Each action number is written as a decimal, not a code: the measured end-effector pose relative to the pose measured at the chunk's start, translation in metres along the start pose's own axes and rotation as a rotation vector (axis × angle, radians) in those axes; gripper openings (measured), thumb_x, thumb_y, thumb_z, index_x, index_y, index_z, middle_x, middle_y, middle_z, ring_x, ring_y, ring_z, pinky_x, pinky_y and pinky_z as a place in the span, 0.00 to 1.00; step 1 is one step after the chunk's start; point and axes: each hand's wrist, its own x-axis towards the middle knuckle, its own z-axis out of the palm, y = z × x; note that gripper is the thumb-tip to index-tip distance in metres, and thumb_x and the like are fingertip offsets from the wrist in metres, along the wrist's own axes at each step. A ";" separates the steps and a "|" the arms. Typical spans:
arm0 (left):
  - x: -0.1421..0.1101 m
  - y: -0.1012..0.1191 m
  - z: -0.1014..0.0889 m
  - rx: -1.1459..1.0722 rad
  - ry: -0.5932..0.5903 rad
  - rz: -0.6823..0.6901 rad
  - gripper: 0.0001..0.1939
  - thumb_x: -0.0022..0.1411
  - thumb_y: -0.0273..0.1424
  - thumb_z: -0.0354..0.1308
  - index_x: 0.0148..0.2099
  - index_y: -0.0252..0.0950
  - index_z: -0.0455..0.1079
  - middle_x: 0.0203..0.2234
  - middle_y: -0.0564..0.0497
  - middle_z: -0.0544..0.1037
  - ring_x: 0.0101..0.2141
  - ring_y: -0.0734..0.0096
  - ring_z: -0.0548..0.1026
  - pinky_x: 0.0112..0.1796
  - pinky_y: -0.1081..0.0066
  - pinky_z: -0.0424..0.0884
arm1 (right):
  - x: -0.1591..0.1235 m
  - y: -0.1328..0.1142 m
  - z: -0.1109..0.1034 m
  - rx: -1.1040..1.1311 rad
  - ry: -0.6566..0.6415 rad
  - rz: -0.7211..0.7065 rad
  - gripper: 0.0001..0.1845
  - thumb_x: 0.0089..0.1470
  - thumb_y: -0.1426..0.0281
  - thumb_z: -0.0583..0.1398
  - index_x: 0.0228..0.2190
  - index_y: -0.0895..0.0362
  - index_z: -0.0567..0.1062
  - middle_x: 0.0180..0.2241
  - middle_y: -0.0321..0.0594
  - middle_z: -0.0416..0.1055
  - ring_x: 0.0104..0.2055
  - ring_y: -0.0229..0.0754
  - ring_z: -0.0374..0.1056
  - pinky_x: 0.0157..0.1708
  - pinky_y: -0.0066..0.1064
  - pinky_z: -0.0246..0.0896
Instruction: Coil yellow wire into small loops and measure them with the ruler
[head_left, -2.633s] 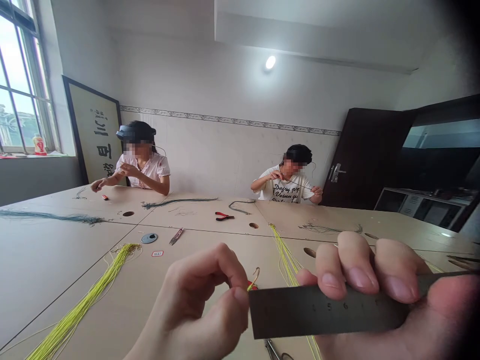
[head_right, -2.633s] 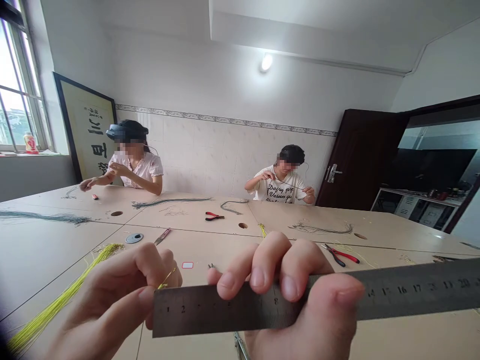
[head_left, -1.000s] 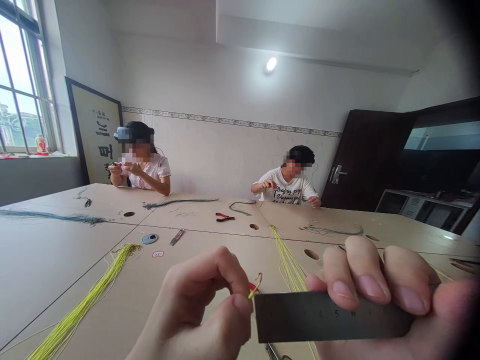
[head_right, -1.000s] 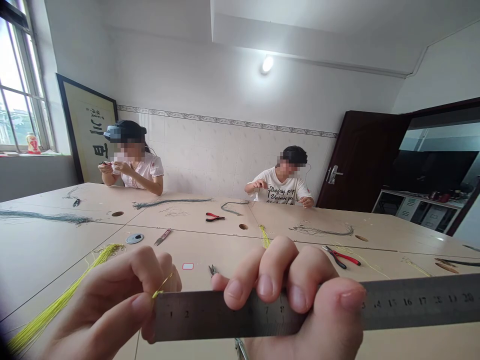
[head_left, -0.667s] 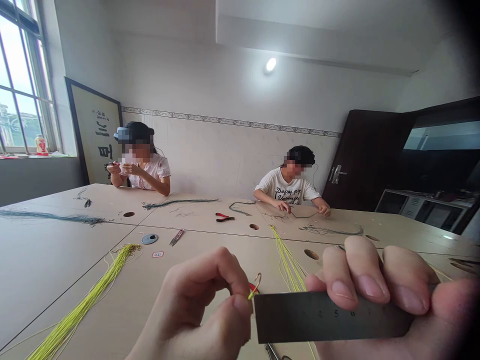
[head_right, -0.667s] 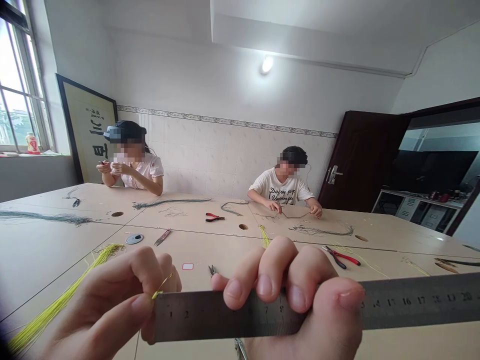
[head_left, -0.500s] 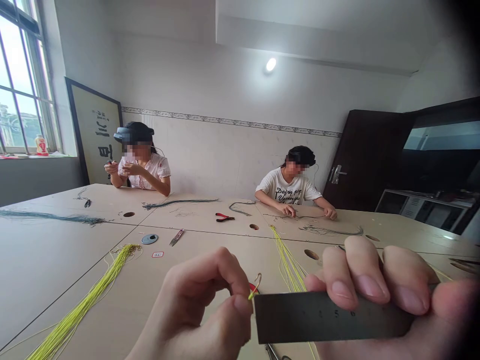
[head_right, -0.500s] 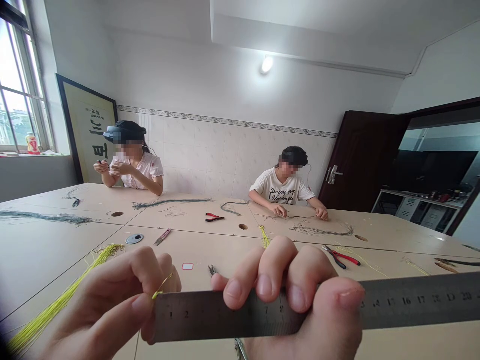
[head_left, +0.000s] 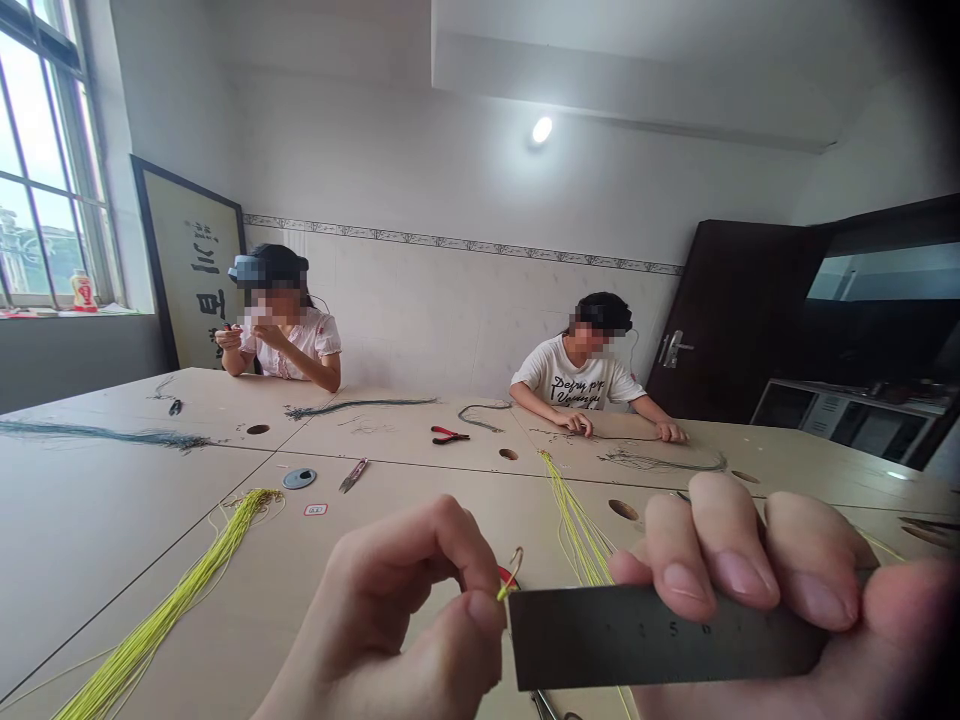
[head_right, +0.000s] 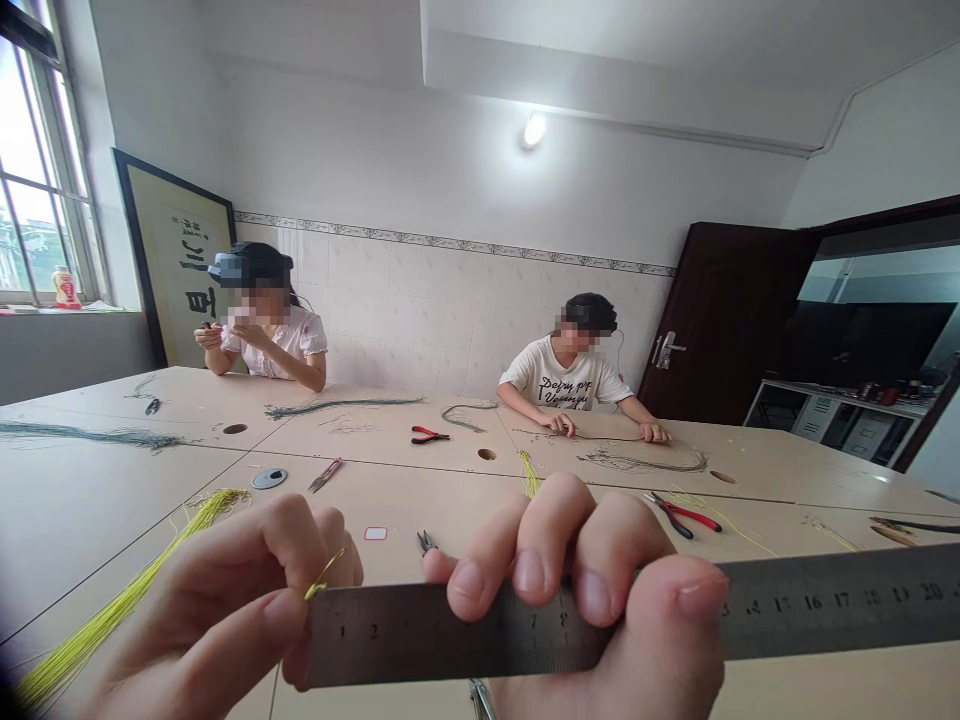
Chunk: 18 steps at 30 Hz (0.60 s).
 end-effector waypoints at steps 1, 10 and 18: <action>0.000 0.000 0.000 -0.004 -0.006 0.001 0.07 0.54 0.24 0.51 0.25 0.37 0.59 0.18 0.56 0.64 0.23 0.75 0.61 0.26 0.74 0.57 | 0.000 0.000 0.000 0.003 0.019 -0.019 0.17 0.59 0.59 0.58 0.24 0.56 0.69 0.26 0.27 0.69 0.27 0.31 0.73 0.30 0.26 0.77; -0.002 -0.001 -0.003 -0.017 -0.019 -0.009 0.07 0.54 0.24 0.51 0.25 0.37 0.60 0.19 0.56 0.64 0.23 0.75 0.61 0.27 0.75 0.57 | -0.001 0.000 0.002 0.015 0.075 -0.069 0.16 0.59 0.61 0.58 0.24 0.57 0.70 0.25 0.29 0.69 0.26 0.31 0.73 0.28 0.26 0.77; -0.001 -0.003 -0.002 -0.014 -0.031 0.004 0.07 0.55 0.24 0.51 0.26 0.38 0.60 0.19 0.56 0.63 0.23 0.75 0.61 0.27 0.74 0.58 | -0.002 0.001 0.000 0.011 0.050 -0.059 0.16 0.60 0.61 0.56 0.24 0.57 0.70 0.26 0.28 0.69 0.26 0.31 0.73 0.30 0.26 0.76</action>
